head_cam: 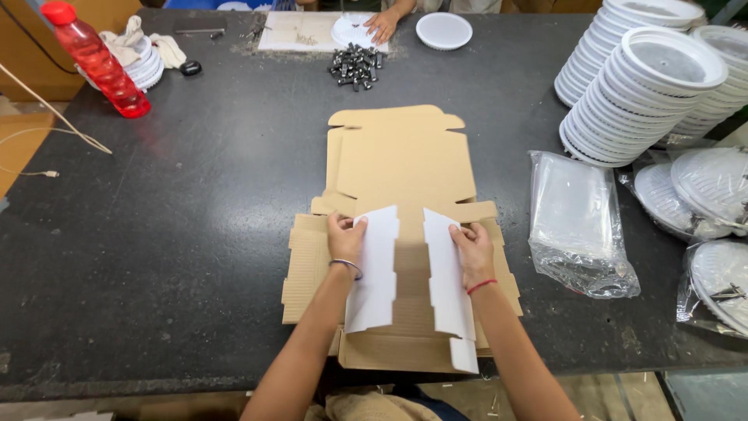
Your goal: The person wraps a round LED ceiling light fixture in clear plastic film, folds a white inner box around it, and places the boxed fixture into an open cardboard shipping box. The person then closes the white box, stacks finished boxes aside, and repeats the packing cycle with another fixture.
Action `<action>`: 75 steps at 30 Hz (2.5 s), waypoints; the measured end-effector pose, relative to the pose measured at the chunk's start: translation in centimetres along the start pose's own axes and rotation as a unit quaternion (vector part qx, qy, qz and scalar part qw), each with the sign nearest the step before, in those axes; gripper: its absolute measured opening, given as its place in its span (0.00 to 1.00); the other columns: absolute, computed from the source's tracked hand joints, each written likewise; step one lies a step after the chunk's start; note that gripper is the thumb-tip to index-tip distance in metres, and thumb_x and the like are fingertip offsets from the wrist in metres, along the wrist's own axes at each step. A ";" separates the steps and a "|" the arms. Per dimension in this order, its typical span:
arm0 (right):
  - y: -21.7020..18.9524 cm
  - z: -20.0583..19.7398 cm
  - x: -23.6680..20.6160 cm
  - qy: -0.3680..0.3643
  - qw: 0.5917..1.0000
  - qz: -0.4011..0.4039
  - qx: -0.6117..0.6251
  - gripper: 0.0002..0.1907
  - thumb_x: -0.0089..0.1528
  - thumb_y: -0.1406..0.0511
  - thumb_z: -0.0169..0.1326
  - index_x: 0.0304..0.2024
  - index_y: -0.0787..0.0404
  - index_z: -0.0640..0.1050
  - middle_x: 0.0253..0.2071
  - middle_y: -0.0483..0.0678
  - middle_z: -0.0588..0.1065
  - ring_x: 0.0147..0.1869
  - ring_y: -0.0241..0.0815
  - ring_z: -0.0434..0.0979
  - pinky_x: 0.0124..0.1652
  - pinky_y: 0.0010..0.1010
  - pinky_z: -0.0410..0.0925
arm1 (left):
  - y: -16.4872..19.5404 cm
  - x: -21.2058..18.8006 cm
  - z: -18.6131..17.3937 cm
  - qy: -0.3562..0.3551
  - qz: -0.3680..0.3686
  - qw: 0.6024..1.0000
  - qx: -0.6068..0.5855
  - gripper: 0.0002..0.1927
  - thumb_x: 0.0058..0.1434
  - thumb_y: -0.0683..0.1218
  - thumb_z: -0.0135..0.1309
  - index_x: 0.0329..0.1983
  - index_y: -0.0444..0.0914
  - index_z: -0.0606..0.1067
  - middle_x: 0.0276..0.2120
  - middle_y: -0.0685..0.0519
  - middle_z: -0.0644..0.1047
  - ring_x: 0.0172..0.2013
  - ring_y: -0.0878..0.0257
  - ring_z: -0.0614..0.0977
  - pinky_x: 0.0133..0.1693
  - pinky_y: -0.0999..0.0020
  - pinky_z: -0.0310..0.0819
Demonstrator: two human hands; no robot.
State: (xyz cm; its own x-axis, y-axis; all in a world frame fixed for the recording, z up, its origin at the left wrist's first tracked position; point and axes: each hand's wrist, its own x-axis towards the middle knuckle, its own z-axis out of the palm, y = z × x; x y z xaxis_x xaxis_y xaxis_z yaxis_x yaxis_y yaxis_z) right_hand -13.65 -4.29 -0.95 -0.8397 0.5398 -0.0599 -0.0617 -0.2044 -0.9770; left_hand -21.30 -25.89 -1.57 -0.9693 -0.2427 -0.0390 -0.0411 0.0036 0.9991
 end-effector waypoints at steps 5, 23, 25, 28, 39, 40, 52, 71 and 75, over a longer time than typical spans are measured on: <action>2.4 -1.2 -1.3 0.086 0.898 -0.166 -0.398 0.28 0.63 0.62 0.59 0.65 0.58 0.73 0.56 0.50 0.68 0.54 0.49 0.67 0.55 0.39 0.63 | -2.7 -1.5 1.2 -0.040 0.256 0.905 0.337 0.24 0.63 0.46 0.53 0.63 0.42 0.73 0.58 0.48 0.74 0.55 0.49 0.72 0.55 0.52 0.65; -0.4 -2.2 3.7 -0.097 0.860 -0.185 -0.466 0.25 0.72 0.50 0.38 0.47 0.58 0.80 0.48 0.49 0.79 0.54 0.47 0.77 0.55 0.38 0.67 | 0.7 2.9 1.3 -0.201 0.181 0.903 0.334 0.22 0.70 0.58 0.44 0.43 0.36 0.77 0.44 0.45 0.79 0.46 0.46 0.77 0.49 0.53 0.71; -1.7 -2.2 4.1 -0.077 0.944 -0.053 -0.317 0.31 0.72 0.45 0.36 0.42 0.61 0.79 0.44 0.51 0.78 0.50 0.45 0.78 0.52 0.36 0.67 | 1.6 4.0 0.8 -0.184 0.150 0.941 0.243 0.27 0.73 0.59 0.36 0.43 0.35 0.78 0.42 0.41 0.79 0.44 0.43 0.77 0.47 0.52 0.70; -3.1 -2.0 4.3 -0.099 0.973 -0.021 -0.205 0.37 0.73 0.41 0.34 0.34 0.65 0.74 0.46 0.55 0.76 0.48 0.44 0.78 0.50 0.34 0.69 | 2.4 4.2 0.2 -0.190 0.057 0.967 0.159 0.34 0.69 0.62 0.32 0.30 0.34 0.80 0.29 0.42 0.82 0.34 0.51 0.82 0.43 0.59 0.74; -5.3 -7.9 5.7 -0.082 0.967 -0.109 -0.215 0.36 0.72 0.42 0.31 0.57 0.62 0.75 0.63 0.48 0.71 0.63 0.43 0.71 0.60 0.36 0.62 | 1.8 5.4 -2.8 -0.154 0.250 0.951 0.098 0.24 0.75 0.55 0.35 0.50 0.33 0.75 0.51 0.44 0.77 0.54 0.59 0.76 0.58 0.66 0.67; -5.1 -9.9 4.2 -0.065 0.971 -0.112 -0.203 0.35 0.73 0.43 0.31 0.57 0.63 0.75 0.60 0.49 0.74 0.62 0.42 0.73 0.59 0.36 0.64 | 1.4 4.2 -4.2 -0.131 0.205 0.969 0.042 0.21 0.73 0.54 0.37 0.51 0.34 0.74 0.51 0.46 0.76 0.51 0.60 0.76 0.56 0.66 0.69; 0.6 -16.7 -16.6 0.091 0.978 -0.149 -0.111 0.28 0.79 0.52 0.33 0.48 0.70 0.73 0.47 0.53 0.77 0.53 0.44 0.77 0.59 0.36 0.70 | -0.6 -20.1 -11.6 -0.212 0.314 0.925 0.036 0.19 0.71 0.52 0.48 0.53 0.31 0.66 0.53 0.40 0.75 0.56 0.52 0.78 0.62 0.61 0.69; -6.5 -8.5 -20.0 -0.166 0.768 -0.360 -0.502 0.20 0.60 0.60 0.59 0.52 0.61 0.78 0.54 0.48 0.76 0.63 0.49 0.73 0.63 0.41 0.61 | 1.9 -21.1 -4.9 -0.232 0.329 0.881 0.249 0.22 0.67 0.37 0.50 0.65 0.32 0.69 0.60 0.41 0.74 0.60 0.47 0.76 0.58 0.56 0.74; -6.3 -7.3 -17.5 -0.231 0.742 -0.363 -0.513 0.23 0.55 0.64 0.59 0.53 0.63 0.78 0.53 0.52 0.76 0.57 0.53 0.75 0.56 0.43 0.66 | 5.5 -20.4 -4.9 -0.182 0.322 0.895 0.250 0.21 0.70 0.37 0.47 0.66 0.32 0.68 0.59 0.40 0.75 0.59 0.45 0.78 0.56 0.58 0.75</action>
State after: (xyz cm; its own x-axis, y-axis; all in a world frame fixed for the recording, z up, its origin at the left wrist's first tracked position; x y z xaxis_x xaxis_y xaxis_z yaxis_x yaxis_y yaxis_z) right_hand 5.32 -6.47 4.78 -0.8960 -0.1838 0.4043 -0.3449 0.8615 -0.3726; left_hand -0.56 -25.67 4.78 -0.8422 0.2976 0.4496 0.5390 0.4840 0.6894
